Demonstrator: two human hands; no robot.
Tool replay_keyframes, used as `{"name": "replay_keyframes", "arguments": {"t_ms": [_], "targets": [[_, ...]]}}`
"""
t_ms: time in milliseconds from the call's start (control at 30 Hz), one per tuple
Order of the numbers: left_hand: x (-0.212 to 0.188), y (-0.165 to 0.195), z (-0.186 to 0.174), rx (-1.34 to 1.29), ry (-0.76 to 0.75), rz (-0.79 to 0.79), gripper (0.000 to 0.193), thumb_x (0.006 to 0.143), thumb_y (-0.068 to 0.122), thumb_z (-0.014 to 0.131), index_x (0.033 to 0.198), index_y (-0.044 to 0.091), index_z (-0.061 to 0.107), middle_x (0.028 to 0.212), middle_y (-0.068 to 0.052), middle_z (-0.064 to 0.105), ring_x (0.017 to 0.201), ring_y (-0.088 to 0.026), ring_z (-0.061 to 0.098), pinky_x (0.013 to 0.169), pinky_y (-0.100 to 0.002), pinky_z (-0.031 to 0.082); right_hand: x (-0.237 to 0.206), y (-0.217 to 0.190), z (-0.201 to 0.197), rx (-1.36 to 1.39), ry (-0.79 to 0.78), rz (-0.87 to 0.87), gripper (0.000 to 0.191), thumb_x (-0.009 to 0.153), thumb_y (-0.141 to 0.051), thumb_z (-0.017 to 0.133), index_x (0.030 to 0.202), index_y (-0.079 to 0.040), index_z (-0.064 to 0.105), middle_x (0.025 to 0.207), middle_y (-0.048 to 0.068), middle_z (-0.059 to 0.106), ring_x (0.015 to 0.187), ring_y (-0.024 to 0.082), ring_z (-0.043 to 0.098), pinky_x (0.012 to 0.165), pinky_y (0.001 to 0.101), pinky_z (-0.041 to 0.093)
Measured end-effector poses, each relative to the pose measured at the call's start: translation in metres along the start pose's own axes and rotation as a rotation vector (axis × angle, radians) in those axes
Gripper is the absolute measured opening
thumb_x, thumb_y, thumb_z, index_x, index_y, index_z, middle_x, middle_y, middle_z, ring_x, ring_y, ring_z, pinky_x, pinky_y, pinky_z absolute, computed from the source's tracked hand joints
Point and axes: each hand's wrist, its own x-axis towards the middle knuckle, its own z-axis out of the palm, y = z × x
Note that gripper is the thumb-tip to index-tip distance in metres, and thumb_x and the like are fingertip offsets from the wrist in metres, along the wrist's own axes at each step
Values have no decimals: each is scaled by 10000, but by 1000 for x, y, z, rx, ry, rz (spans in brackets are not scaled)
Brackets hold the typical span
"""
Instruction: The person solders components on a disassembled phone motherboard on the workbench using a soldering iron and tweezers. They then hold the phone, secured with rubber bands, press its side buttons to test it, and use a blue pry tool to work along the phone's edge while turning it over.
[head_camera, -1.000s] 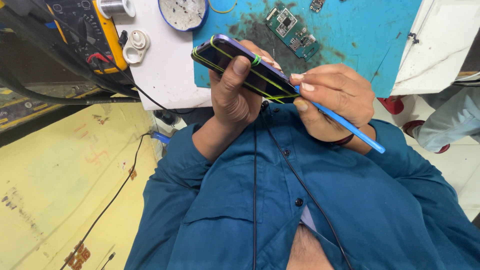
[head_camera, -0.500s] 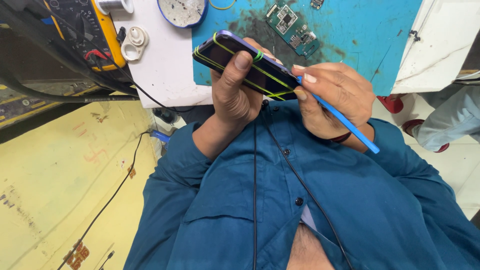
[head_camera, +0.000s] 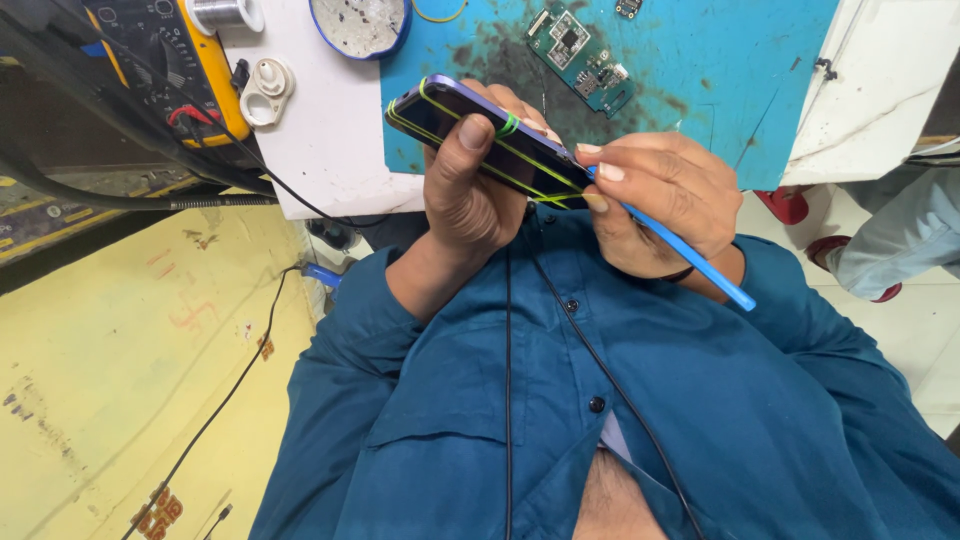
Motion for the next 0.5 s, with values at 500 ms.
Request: {"name": "replay_keyframes", "arguments": {"t_ms": [500], "targets": [[0,0,0,10,-40,-1,163,1046,166,680,1020,15,624,953,-123,670,920,-220,690,874,-372,599,1,-2,-7,50,-21,42,158,944,5,761,1079,29,682,964,218,752,851,322,774,751,378,623]]}}
